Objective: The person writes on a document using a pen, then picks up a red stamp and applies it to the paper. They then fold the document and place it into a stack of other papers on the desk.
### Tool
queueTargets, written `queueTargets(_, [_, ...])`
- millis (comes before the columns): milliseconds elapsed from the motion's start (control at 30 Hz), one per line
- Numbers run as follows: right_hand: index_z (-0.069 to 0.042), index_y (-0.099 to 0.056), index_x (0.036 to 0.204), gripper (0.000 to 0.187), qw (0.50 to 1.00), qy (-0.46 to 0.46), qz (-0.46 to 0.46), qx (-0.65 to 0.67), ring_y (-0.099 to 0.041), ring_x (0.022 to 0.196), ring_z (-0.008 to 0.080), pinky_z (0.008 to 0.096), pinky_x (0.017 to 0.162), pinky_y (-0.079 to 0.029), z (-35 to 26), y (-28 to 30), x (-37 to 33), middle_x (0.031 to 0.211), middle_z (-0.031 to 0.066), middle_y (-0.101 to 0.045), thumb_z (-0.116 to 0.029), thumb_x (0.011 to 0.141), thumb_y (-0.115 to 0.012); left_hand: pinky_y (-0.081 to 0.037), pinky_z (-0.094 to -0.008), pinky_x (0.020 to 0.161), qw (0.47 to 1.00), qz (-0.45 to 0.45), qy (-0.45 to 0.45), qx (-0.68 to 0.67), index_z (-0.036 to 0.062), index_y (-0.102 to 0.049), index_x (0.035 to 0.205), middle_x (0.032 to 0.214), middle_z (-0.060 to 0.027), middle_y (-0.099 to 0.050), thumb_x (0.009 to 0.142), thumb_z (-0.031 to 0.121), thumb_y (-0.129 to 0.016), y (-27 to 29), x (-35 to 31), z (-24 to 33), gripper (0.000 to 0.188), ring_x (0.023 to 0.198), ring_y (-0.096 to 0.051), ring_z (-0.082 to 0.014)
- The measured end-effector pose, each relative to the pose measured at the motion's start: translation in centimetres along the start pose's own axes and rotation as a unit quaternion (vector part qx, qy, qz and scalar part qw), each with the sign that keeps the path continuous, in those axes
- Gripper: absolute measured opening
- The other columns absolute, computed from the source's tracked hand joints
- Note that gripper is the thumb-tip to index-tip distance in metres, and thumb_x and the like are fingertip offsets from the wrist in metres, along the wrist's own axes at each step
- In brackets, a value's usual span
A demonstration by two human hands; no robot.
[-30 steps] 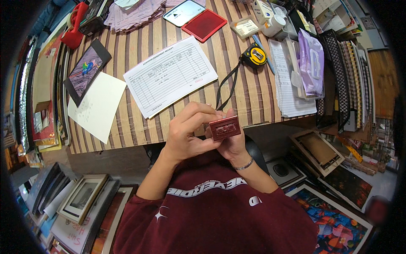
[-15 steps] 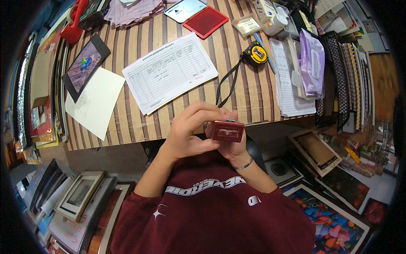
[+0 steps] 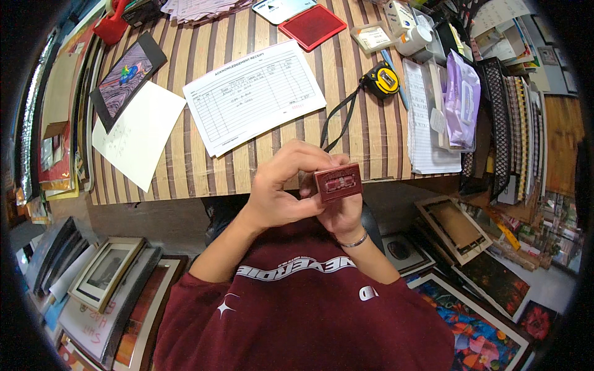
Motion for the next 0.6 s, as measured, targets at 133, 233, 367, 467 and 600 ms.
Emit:
queueTargets(133, [-0.005,-0.043,0.12,0.032,0.991,-0.047,0.016,0.124,-0.062,0.092,0.022,0.0354,0.079,-0.053,0.6,0.3,0.6,0.104,0.0115,-0.058,-0.03,0.101,-0.048,-0.052,-0.0341,0.085,0.998,-0.018,0.009,-0.061,0.0017,-0.067,0.101,0.102,-0.0114,-0.068,0.068,0.0,-0.078,0.2,0.1,0.0,0.035,0.097,-0.066,-0.0253])
queueTargets(233, [-0.001,-0.046,0.122,0.036,0.995,-0.077,0.003,0.058,-0.062,0.093,0.0194,0.0338,0.079,-0.054,0.7,0.6,0.8,0.106,0.0092,-0.058,-0.029,0.099,-0.05,-0.052,-0.0354,0.086,0.997,-0.045,-0.023,-0.054,0.0015,-0.068,0.102,0.102,-0.0111,-0.068,0.068,0.0,-0.078,0.2,0.5,0.4,0.035,0.098,-0.066,-0.0256])
queueTargets(367, [-0.002,-0.049,0.12,0.036,0.993,-0.081,0.019,0.084,-0.062,0.094,0.0184,0.0328,0.08,-0.055,1.1,0.9,0.7,0.106,0.0081,-0.058,-0.031,0.099,-0.05,-0.052,-0.036,0.087,0.998,-0.049,-0.024,-0.035,0.0015,-0.067,0.102,0.102,-0.0114,-0.068,0.069,0.0,-0.078,0.1,0.5,0.7,0.035,0.097,-0.066,-0.026])
queueTargets(467, [0.001,-0.045,0.126,0.041,0.992,-0.053,-0.037,0.112,-0.059,0.105,0.0154,0.032,0.093,-0.05,1.7,1.2,0.5,0.114,0.0077,-0.056,-0.033,0.105,-0.038,-0.051,-0.0394,0.089,0.998,-0.044,-0.025,-0.03,0.0006,-0.067,0.1,0.101,-0.0129,-0.068,0.068,0.004,-0.081,0.1,0.6,0.7,0.035,0.094,-0.066,-0.0261])
queueTargets(600, [0.001,-0.045,0.124,0.039,0.99,-0.051,-0.063,0.115,-0.062,0.102,0.0155,0.0309,0.09,-0.053,1.1,0.0,0.6,0.11,0.008,-0.058,-0.033,0.106,-0.037,-0.051,-0.0367,0.084,0.999,-0.028,-0.017,0.02,0.0011,-0.067,0.099,0.098,-0.0127,-0.067,0.067,0.007,-0.082,0.0,0.6,0.8,0.036,0.091,-0.066,-0.0251])
Point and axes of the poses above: each hand's wrist, its own x-axis towards the middle knuckle, its own y-axis out of the back of the hand, z = x × y, the point moved 6 cm from there along x, towards the middle knuckle
